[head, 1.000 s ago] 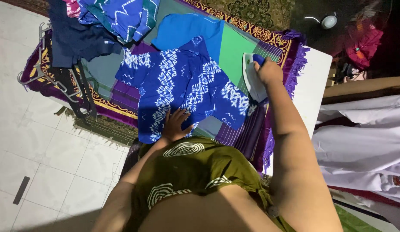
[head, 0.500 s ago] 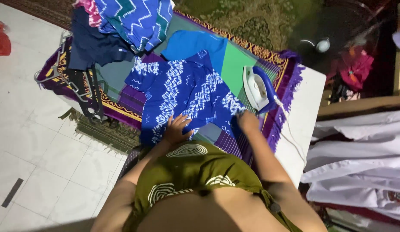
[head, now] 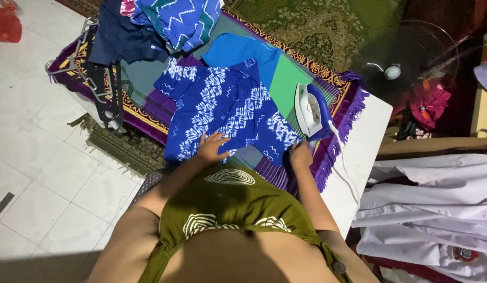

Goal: The person irons a blue patterned shirt on a table covered with a multicolored cloth. They smooth the fabric, use a handheld iron to press the shirt, and fold it after ironing. Other folded clothes are visible nearby.

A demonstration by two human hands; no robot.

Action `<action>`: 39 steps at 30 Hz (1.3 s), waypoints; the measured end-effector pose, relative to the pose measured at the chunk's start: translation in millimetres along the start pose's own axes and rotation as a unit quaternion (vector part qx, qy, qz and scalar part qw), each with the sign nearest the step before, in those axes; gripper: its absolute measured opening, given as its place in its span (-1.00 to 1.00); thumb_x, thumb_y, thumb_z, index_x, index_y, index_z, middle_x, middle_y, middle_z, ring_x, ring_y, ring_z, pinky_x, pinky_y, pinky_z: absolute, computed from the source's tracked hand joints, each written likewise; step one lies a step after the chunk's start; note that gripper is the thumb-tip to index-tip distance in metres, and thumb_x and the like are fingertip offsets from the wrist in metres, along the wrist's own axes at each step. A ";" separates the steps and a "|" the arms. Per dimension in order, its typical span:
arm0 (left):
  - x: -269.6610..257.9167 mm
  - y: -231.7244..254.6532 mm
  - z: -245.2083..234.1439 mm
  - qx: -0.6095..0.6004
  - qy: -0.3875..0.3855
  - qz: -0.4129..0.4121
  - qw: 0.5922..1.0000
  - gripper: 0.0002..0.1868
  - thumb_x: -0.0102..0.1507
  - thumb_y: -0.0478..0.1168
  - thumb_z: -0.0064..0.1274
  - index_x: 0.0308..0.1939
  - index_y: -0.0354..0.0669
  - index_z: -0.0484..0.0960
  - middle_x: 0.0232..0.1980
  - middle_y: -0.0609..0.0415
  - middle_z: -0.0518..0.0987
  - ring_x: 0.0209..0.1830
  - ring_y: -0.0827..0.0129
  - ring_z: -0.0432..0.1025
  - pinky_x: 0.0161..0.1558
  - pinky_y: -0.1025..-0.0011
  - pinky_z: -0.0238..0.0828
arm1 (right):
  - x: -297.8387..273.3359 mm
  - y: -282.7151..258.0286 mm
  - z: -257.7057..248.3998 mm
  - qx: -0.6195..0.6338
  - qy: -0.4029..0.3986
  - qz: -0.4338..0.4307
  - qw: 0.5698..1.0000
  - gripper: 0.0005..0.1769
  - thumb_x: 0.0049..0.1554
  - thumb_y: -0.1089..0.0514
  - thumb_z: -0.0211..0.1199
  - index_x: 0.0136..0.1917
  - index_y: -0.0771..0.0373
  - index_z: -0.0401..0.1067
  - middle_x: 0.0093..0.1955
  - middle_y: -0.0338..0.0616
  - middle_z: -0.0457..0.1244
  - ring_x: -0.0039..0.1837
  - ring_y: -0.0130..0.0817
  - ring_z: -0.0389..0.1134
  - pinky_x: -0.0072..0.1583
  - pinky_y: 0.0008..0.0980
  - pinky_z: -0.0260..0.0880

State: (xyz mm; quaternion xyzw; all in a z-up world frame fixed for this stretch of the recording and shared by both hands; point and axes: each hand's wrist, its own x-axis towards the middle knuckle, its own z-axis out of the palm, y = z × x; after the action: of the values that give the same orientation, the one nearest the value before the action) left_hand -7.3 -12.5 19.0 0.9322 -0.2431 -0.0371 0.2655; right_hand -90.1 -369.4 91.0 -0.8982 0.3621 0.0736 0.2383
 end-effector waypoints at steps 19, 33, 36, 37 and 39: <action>-15.4 1.1 -11.9 -0.267 -0.131 -0.117 0.947 -0.32 0.27 0.21 0.22 0.37 0.01 0.48 0.29 -0.18 0.55 0.25 -0.07 0.47 0.25 0.06 0.45 | -116.6 -61.2 -33.7 -0.106 -0.202 -0.323 0.919 -0.67 0.20 -0.03 0.24 0.18 0.13 0.50 0.03 0.14 0.44 0.21 0.20 0.42 0.23 0.10 0.40; -17.6 -7.0 -16.6 -0.346 -0.064 -0.090 0.932 -0.45 0.25 0.06 0.30 0.27 0.04 0.60 0.20 -0.21 0.60 0.23 -0.20 0.46 0.24 -0.02 0.42 | -87.8 -73.9 62.7 -0.126 -0.003 -0.503 0.855 -0.33 0.07 -0.23 0.33 0.43 -0.18 0.31 0.05 -0.16 0.13 0.14 -0.02 0.21 0.13 -0.06 0.31; -5.0 -19.3 -60.8 -0.167 0.041 -0.103 0.980 -0.55 0.25 0.12 0.25 0.22 0.38 0.63 0.02 0.07 0.67 0.18 0.09 0.52 0.24 0.16 0.46 | -63.7 -60.6 77.9 -0.190 0.093 -0.536 0.817 -0.73 0.00 -0.18 0.32 -0.08 -0.08 0.51 0.04 -0.17 0.16 0.13 -0.07 0.19 0.08 -0.11 0.23; -0.3 -32.0 -74.0 -0.098 0.152 -0.074 0.981 -0.54 0.19 0.03 0.31 0.16 0.23 0.64 0.05 0.06 0.64 0.20 0.10 0.48 0.24 0.12 0.36 | -60.6 -58.4 71.2 -0.205 0.111 -0.484 0.843 -0.71 -0.04 -0.15 0.39 -0.08 -0.04 0.54 0.06 -0.14 0.18 0.14 -0.04 0.21 0.08 -0.09 0.28; 5.3 -58.4 -93.4 -0.026 0.262 -0.045 0.964 -0.53 0.13 -0.06 0.37 0.10 0.08 0.65 0.07 0.04 0.61 0.21 0.10 0.45 0.25 0.08 0.25 | -57.4 -54.2 56.1 -0.220 0.130 -0.432 0.865 -0.68 -0.08 -0.11 0.45 -0.07 0.00 0.57 0.08 -0.11 0.20 0.16 -0.01 0.24 0.09 -0.07 0.32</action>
State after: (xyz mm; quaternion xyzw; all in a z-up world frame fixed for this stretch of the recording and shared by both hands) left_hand 41.2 72.9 69.4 0.9121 -0.1222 0.1898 0.3423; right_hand -92.5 -273.2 79.6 -0.9953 -0.0597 -0.0763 -0.0065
